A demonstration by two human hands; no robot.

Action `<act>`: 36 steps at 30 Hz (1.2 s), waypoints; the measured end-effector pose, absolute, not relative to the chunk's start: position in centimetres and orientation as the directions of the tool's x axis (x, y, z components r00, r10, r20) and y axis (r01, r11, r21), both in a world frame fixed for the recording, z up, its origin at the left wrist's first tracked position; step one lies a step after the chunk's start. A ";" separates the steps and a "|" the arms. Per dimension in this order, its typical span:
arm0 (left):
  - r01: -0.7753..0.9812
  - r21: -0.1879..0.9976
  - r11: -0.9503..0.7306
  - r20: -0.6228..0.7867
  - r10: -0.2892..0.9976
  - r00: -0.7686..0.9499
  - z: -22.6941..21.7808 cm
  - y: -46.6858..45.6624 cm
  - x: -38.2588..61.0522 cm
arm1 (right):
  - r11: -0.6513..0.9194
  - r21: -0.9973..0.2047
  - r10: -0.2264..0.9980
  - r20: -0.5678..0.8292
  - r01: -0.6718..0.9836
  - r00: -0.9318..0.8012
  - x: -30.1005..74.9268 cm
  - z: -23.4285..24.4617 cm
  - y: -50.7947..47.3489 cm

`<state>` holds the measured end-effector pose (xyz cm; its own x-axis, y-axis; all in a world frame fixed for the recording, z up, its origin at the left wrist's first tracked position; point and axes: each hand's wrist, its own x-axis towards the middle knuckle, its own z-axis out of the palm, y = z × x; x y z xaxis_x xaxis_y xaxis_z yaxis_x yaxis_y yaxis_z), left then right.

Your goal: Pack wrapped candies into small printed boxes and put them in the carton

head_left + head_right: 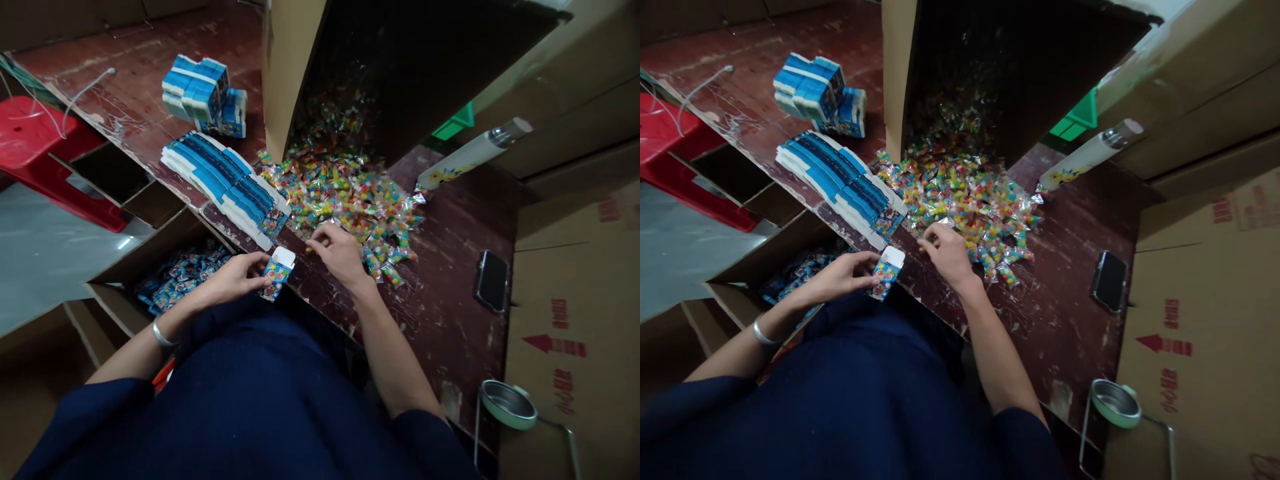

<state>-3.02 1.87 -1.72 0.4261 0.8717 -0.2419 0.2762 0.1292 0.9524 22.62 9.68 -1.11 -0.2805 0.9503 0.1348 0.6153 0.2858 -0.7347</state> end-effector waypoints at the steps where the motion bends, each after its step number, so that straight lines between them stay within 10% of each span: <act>1: 0.271 0.954 0.124 -0.225 0.897 0.381 -2.0 1.8 -2.4 | 0.235 -0.816 0.969 0.154 0.529 -0.193 22.5 -0.7 9.1; 5: 0.252 0.960 0.122 -0.202 0.926 0.318 -2.4 1.4 -0.3 | 0.175 -0.919 0.984 0.173 0.353 -0.038 21.1 1.1 6.7; 12: 0.091 0.989 0.113 -0.135 0.941 0.309 -2.3 0.5 0.7 | 0.520 -0.606 0.823 0.545 0.602 -0.162 19.6 1.2 5.3; 17: 0.046 0.995 0.085 -0.094 0.966 0.242 -2.5 0.5 0.8 | 0.564 -0.559 0.810 0.516 0.608 -0.278 19.5 1.0 5.3; 25: -0.191 0.981 0.029 -0.019 0.998 0.057 -1.9 0.6 1.5 | 0.312 -0.904 0.947 0.270 0.291 -0.176 19.9 -0.9 3.5; 36: -0.300 0.949 0.093 -0.053 0.989 0.138 -1.3 0.7 1.4 | 0.281 -0.955 0.959 0.277 0.093 -0.058 18.6 -1.1 2.8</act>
